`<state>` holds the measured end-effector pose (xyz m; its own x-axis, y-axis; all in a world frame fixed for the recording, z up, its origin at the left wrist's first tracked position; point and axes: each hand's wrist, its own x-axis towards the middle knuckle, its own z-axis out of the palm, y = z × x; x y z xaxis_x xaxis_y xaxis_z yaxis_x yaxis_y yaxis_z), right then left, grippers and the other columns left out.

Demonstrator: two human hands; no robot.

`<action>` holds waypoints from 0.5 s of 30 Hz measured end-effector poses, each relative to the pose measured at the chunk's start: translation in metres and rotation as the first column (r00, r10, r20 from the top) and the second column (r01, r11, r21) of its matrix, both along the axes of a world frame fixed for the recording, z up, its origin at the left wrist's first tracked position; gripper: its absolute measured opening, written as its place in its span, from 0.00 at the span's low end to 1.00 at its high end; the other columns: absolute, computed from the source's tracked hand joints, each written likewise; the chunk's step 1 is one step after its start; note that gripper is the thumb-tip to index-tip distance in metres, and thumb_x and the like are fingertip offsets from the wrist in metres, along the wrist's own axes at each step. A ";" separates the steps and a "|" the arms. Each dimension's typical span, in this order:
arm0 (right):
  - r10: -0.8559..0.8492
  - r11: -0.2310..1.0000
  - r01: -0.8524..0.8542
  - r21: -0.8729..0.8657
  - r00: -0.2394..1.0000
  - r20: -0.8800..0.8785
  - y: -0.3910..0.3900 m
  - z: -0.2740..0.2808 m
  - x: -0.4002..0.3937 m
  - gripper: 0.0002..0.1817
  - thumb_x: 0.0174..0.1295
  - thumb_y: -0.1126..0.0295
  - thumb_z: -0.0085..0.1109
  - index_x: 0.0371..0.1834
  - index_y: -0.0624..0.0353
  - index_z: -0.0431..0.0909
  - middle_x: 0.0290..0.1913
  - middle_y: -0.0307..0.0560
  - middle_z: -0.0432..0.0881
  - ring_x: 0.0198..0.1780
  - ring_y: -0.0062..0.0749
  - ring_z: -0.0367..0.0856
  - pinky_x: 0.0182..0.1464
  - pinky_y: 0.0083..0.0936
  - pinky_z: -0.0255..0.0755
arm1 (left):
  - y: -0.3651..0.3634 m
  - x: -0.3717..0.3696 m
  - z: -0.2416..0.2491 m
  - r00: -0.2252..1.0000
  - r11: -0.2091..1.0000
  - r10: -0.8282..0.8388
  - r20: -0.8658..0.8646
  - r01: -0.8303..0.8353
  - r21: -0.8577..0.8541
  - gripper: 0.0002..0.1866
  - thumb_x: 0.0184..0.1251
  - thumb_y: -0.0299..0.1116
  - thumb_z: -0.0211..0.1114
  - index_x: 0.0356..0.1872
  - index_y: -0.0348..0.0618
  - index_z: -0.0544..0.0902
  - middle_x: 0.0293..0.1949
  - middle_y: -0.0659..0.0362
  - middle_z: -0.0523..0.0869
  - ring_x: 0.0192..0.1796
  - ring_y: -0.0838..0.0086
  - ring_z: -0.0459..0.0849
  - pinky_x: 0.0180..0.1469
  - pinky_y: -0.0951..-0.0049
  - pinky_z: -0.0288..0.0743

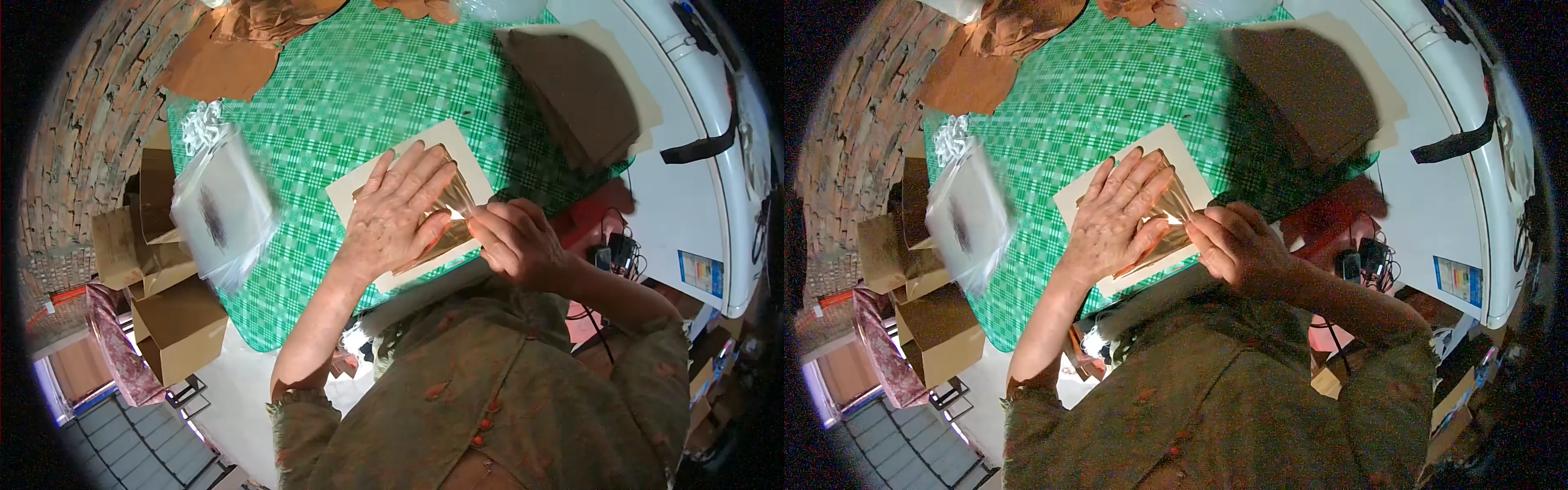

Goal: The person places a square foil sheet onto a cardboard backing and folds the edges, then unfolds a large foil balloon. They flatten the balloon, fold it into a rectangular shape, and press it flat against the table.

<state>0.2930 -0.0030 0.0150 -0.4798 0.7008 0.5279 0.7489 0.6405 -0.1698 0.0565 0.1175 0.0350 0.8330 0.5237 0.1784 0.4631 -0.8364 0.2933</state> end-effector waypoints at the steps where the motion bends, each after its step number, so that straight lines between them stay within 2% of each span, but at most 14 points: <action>1: 0.001 1.000 -0.001 0.005 1.000 0.000 -0.001 0.000 0.000 0.23 0.51 0.73 0.73 0.53 0.68 0.85 0.58 0.50 0.80 0.60 0.42 0.79 0.60 0.43 0.77 | 0.000 0.000 0.000 1.000 1.000 0.004 0.011 -0.004 -0.009 0.32 0.77 0.50 0.62 0.78 0.52 0.73 0.81 0.56 0.69 0.83 0.57 0.64 0.85 0.48 0.52; 3: 0.047 0.999 -0.047 0.017 0.999 -0.019 -0.003 -0.004 0.003 0.21 0.51 0.73 0.74 0.50 0.66 0.84 0.56 0.49 0.80 0.59 0.42 0.79 0.61 0.44 0.78 | -0.001 0.000 0.001 0.999 1.000 0.013 0.029 -0.012 -0.026 0.32 0.75 0.47 0.64 0.77 0.52 0.73 0.80 0.58 0.70 0.83 0.59 0.64 0.85 0.49 0.51; 6: 0.149 0.989 -0.148 0.024 0.987 -0.058 -0.005 -0.008 0.006 0.20 0.50 0.74 0.73 0.47 0.65 0.83 0.54 0.49 0.80 0.59 0.43 0.79 0.62 0.45 0.77 | 0.000 -0.001 0.000 1.000 1.000 -0.003 0.003 0.003 -0.009 0.32 0.79 0.52 0.59 0.78 0.52 0.73 0.81 0.55 0.69 0.84 0.56 0.62 0.85 0.47 0.51; 8: 0.166 0.986 -0.166 0.004 0.984 -0.064 -0.007 -0.002 0.003 0.20 0.50 0.75 0.73 0.48 0.65 0.81 0.54 0.50 0.79 0.59 0.45 0.79 0.63 0.46 0.76 | 0.000 -0.002 -0.003 1.000 1.000 -0.004 0.003 0.004 0.003 0.32 0.78 0.51 0.59 0.78 0.52 0.72 0.81 0.55 0.69 0.84 0.55 0.62 0.85 0.47 0.50; 11: 0.169 0.985 -0.171 -0.012 0.979 -0.111 0.016 0.029 -0.009 0.24 0.52 0.75 0.72 0.54 0.65 0.79 0.58 0.53 0.78 0.61 0.50 0.78 0.66 0.49 0.73 | 0.001 -0.002 -0.004 1.000 1.000 -0.017 0.022 0.017 0.012 0.32 0.78 0.51 0.58 0.78 0.52 0.72 0.81 0.55 0.68 0.84 0.54 0.61 0.86 0.47 0.49; 13: 0.089 0.988 -0.111 -0.107 0.977 -0.194 0.035 0.040 -0.029 0.30 0.52 0.75 0.72 0.61 0.65 0.76 0.63 0.57 0.76 0.66 0.55 0.76 0.70 0.52 0.71 | 0.002 -0.003 -0.011 0.998 0.999 -0.026 0.050 0.025 0.032 0.33 0.75 0.50 0.58 0.78 0.49 0.72 0.81 0.54 0.69 0.84 0.55 0.61 0.86 0.47 0.48; 15: 0.034 0.986 -0.073 -0.149 0.967 -0.251 0.047 0.037 -0.044 0.35 0.53 0.74 0.72 0.67 0.66 0.73 0.68 0.60 0.74 0.71 0.58 0.73 0.73 0.54 0.67 | 0.002 -0.004 -0.011 0.998 0.998 -0.033 0.060 0.031 0.047 0.33 0.71 0.48 0.64 0.75 0.48 0.75 0.76 0.55 0.74 0.82 0.55 0.64 0.84 0.45 0.53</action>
